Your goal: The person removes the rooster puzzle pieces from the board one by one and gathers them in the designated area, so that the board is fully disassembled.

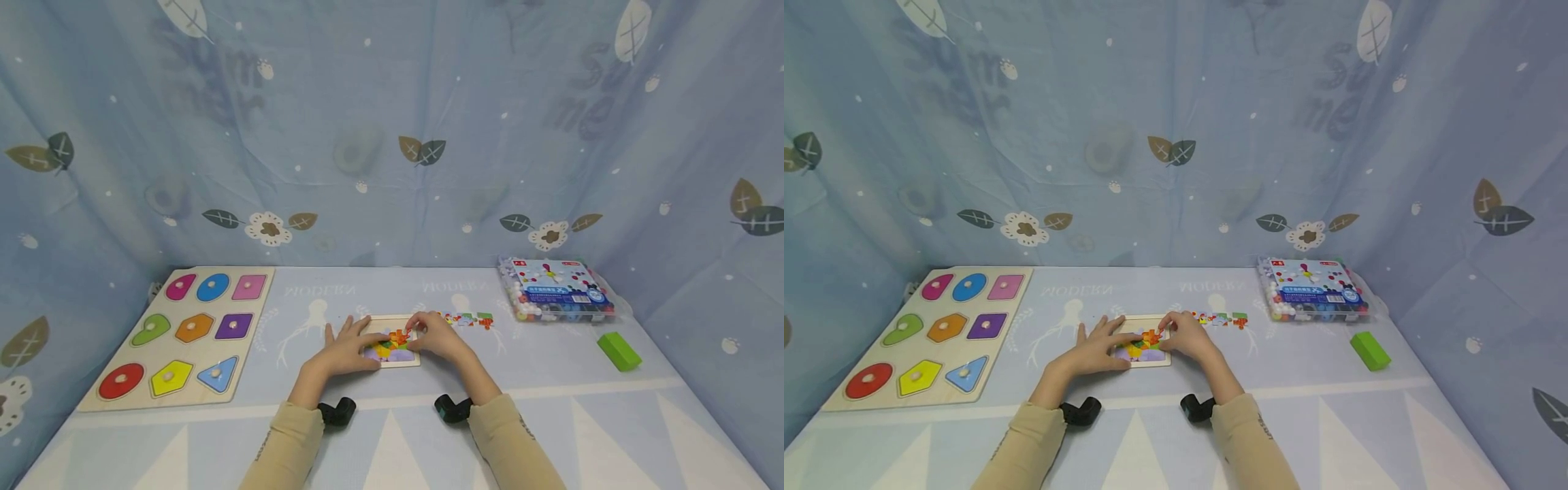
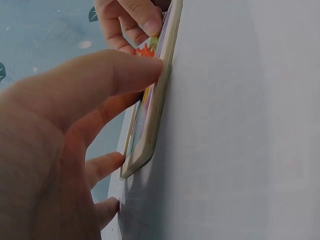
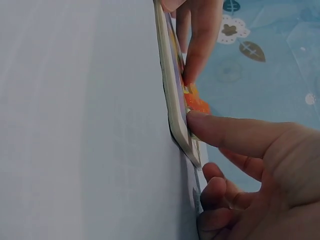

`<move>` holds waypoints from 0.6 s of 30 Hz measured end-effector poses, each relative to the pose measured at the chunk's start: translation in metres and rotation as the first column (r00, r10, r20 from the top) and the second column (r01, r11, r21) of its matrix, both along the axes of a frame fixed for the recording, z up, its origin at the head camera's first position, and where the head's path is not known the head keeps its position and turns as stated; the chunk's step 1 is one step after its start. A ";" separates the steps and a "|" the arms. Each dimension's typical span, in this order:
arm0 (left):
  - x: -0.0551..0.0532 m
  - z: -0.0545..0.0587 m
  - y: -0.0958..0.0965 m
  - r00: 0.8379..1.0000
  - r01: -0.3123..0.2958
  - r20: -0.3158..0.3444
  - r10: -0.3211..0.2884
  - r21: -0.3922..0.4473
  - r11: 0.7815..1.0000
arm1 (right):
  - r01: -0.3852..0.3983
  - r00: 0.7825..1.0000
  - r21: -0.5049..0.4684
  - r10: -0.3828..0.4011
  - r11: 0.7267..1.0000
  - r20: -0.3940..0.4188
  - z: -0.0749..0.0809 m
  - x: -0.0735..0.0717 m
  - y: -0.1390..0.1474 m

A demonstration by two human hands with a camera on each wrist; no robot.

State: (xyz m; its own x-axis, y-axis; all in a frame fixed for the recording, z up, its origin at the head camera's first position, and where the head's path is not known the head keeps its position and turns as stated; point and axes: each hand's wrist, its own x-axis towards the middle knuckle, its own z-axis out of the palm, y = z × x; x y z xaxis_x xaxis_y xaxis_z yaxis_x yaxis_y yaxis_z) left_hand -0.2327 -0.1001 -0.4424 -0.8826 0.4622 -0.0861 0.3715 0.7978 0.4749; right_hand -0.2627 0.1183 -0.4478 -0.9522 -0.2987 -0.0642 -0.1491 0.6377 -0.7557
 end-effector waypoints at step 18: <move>0.000 -0.001 0.000 1.000 0.004 -0.008 -0.004 -0.009 1.000 | 0.051 0.994 -0.159 -0.035 0.986 0.103 0.001 -0.001 -0.001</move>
State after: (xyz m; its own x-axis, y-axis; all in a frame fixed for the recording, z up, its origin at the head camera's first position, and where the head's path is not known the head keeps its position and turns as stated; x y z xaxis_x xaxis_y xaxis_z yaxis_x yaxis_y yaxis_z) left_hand -0.2330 -0.1006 -0.4430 -0.8814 0.4650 -0.0833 0.3784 0.8006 0.4646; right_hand -0.2633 0.1171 -0.4473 -0.9555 -0.2720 -0.1138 -0.0430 0.5104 -0.8588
